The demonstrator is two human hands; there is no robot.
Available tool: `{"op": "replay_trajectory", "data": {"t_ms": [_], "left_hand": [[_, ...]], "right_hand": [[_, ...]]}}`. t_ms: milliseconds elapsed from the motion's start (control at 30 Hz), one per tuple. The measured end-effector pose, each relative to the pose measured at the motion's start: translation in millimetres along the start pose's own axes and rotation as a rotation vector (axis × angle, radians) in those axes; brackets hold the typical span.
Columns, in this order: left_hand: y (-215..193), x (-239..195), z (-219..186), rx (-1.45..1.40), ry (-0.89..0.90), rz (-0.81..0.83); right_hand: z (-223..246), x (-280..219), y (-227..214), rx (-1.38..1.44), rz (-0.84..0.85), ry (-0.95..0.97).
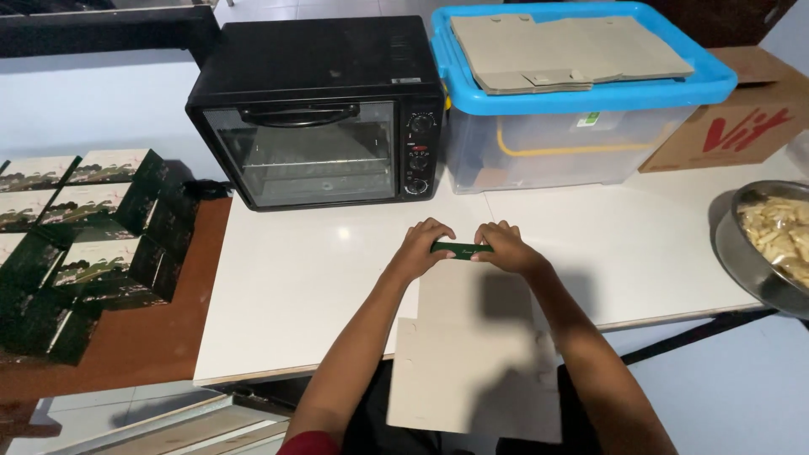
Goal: Assembling a small cardboard box from a flat template by folding and tucking flaps.
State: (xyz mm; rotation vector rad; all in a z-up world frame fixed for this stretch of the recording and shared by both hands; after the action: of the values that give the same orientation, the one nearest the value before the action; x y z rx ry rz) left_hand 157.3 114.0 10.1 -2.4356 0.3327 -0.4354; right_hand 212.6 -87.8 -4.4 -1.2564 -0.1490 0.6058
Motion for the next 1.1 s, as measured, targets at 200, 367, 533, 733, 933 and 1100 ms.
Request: {"op": "replay_trajectory", "data": {"t_ms": [200, 367, 533, 733, 933, 1100], "left_hand": [[-14.4, 0.0, -0.9, -0.024, 0.000, -0.121], [-29.3, -3.4, -14.4, -0.081, 0.021, -0.066], [-16.9, -9.4, -24.0, 0.075, -0.003, 0.149], [-7.1, -2.9, -6.0, 0.116, 0.028, 0.148], [-16.4, -8.7, -21.3, -0.095, 0.024, 0.064], [-14.0, -7.0, -38.3, 0.037, 0.133, 0.004]], "right_hand": [[7.2, -20.6, -25.9, 0.194, 0.085, 0.005], [-54.7, -35.3, -81.6, 0.186, -0.289, -0.008], [-69.1, -75.1, -108.7, 0.002, -0.398, 0.276], [12.5, -100.4, -50.7, -0.383, -0.367, 0.235], [-7.1, -74.8, 41.6, -0.558, -0.673, -0.150], [14.9, -81.4, 44.4, -0.278, -0.599, -0.352]]}}
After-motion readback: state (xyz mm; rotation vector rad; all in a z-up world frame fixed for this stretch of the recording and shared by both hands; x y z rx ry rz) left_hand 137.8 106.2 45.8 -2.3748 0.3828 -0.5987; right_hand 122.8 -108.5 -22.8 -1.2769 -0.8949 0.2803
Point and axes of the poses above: each hand's wrist, its own x-axis towards the middle knuckle, its own y-axis out of the palm, z = x × y, the point moved 5 cm from there along x, towards the middle knuckle
